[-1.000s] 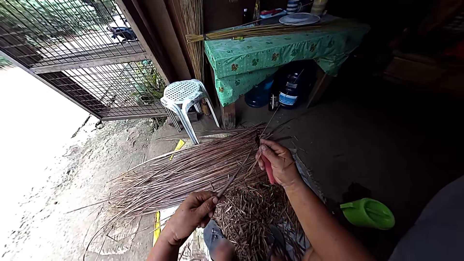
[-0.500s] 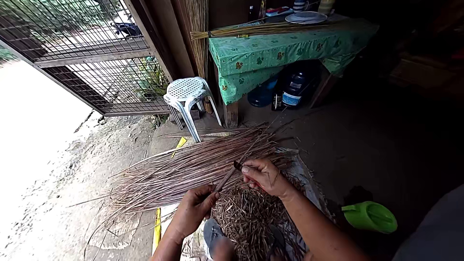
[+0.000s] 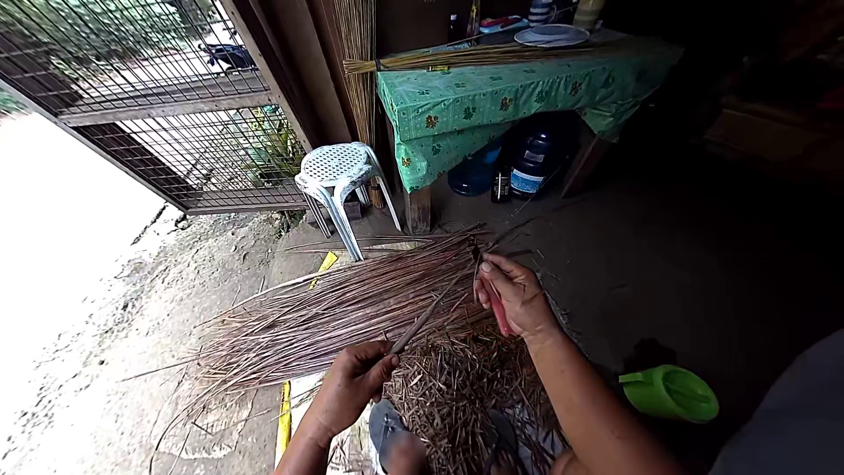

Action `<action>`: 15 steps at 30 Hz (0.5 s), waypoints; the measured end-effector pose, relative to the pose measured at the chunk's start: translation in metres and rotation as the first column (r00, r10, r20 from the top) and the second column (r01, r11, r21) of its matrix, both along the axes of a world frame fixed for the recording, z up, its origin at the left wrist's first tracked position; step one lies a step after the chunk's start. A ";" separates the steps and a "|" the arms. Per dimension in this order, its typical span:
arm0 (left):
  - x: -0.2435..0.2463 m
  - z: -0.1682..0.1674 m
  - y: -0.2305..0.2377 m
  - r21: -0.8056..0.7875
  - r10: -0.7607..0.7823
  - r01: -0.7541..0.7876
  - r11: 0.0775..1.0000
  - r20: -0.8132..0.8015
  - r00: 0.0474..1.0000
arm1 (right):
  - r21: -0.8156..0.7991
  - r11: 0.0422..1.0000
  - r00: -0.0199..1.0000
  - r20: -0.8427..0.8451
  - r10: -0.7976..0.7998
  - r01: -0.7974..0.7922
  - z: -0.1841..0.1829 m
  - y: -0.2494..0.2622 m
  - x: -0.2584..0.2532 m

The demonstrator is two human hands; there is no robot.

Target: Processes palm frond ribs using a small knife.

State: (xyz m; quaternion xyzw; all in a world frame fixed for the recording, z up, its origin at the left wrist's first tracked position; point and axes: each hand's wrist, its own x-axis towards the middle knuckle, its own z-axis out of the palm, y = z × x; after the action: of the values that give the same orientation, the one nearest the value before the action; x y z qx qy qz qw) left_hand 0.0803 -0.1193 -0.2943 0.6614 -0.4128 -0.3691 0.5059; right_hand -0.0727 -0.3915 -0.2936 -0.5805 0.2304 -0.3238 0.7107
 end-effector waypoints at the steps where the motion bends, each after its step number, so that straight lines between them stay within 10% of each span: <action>1: 0.000 0.000 0.000 0.003 0.005 -0.005 1.000 -0.001 1.000 | 0.017 1.000 1.000 0.009 0.005 -0.005 0.000 -0.001 -0.001; 8: -0.002 0.001 -0.004 0.056 0.013 -0.016 0.998 0.058 0.998 | 0.094 0.878 0.882 -0.006 0.471 -0.469 -0.008 0.050 0.010; 15: 0.003 0.003 -0.001 0.013 -0.030 0.030 0.999 0.057 0.998 | -0.012 0.824 0.824 -0.022 0.566 -0.567 -0.018 0.072 0.016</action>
State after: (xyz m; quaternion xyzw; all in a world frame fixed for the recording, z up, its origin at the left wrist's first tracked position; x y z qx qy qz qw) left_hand 0.0828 -0.1206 -0.2917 0.6685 -0.4348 -0.3600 0.4842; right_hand -0.0567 -0.3193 -0.3112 -0.6319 0.0510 -0.0956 0.7674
